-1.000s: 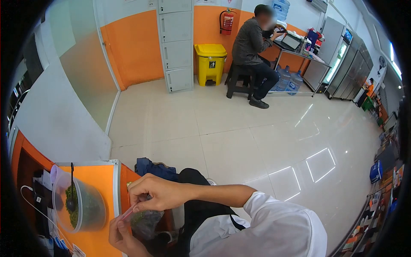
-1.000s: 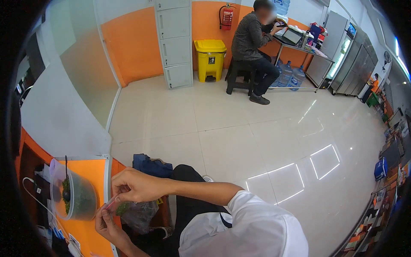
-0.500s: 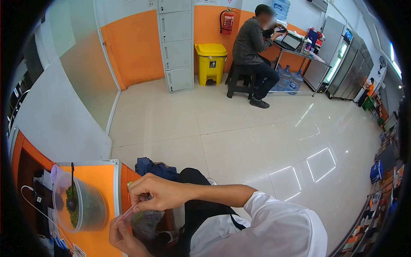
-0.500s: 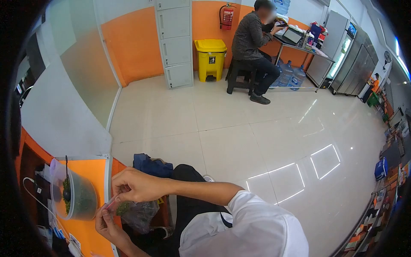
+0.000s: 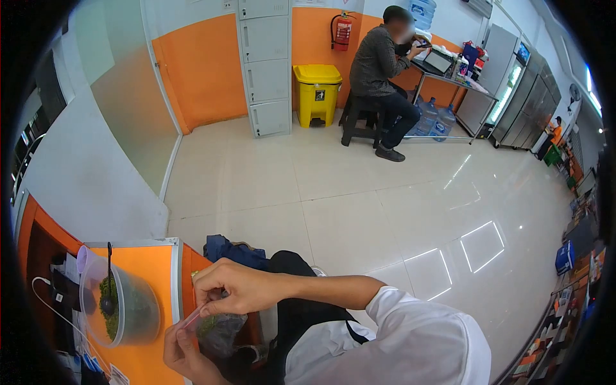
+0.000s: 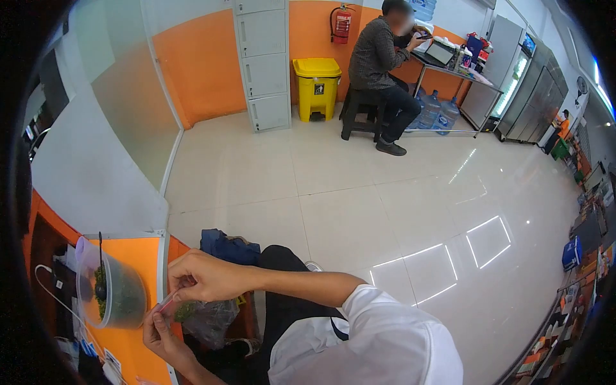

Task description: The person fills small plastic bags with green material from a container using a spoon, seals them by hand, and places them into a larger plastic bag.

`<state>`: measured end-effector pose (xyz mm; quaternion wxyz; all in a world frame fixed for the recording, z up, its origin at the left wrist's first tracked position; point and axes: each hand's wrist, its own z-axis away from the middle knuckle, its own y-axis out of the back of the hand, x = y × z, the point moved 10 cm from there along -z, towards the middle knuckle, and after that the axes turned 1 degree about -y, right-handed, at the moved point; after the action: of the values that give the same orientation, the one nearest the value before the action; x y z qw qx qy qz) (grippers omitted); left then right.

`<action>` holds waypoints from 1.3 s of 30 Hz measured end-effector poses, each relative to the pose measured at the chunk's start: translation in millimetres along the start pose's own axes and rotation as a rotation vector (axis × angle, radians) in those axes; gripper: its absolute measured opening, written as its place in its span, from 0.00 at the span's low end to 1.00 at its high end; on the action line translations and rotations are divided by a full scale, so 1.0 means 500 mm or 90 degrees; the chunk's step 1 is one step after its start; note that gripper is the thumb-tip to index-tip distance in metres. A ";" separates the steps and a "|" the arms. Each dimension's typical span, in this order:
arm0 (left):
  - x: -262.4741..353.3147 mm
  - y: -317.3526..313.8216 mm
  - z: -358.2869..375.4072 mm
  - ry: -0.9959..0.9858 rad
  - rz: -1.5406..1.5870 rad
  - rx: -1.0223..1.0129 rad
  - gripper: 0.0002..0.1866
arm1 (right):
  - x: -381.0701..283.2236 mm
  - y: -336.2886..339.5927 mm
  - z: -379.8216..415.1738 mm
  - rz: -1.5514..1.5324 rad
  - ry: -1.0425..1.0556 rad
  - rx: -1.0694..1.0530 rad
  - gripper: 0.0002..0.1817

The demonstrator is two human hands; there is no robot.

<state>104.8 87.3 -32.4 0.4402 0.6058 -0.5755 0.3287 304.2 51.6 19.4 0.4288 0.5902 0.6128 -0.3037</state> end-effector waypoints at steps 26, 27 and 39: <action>-0.005 0.008 0.001 -0.004 0.026 0.003 0.17 | 0.001 -0.007 -0.002 -0.021 -0.006 -0.005 0.08; -0.005 0.008 0.001 -0.001 0.019 0.005 0.17 | 0.000 -0.006 -0.002 -0.020 -0.003 -0.003 0.08; 0.163 0.116 0.104 -0.088 -0.018 -0.028 0.13 | -0.032 -0.125 -0.023 -0.116 -0.014 -0.031 0.05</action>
<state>52.1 9.4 29.8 0.4169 0.6254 -0.6030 0.2673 239.7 46.9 30.1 0.4203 0.5179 0.6667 -0.3326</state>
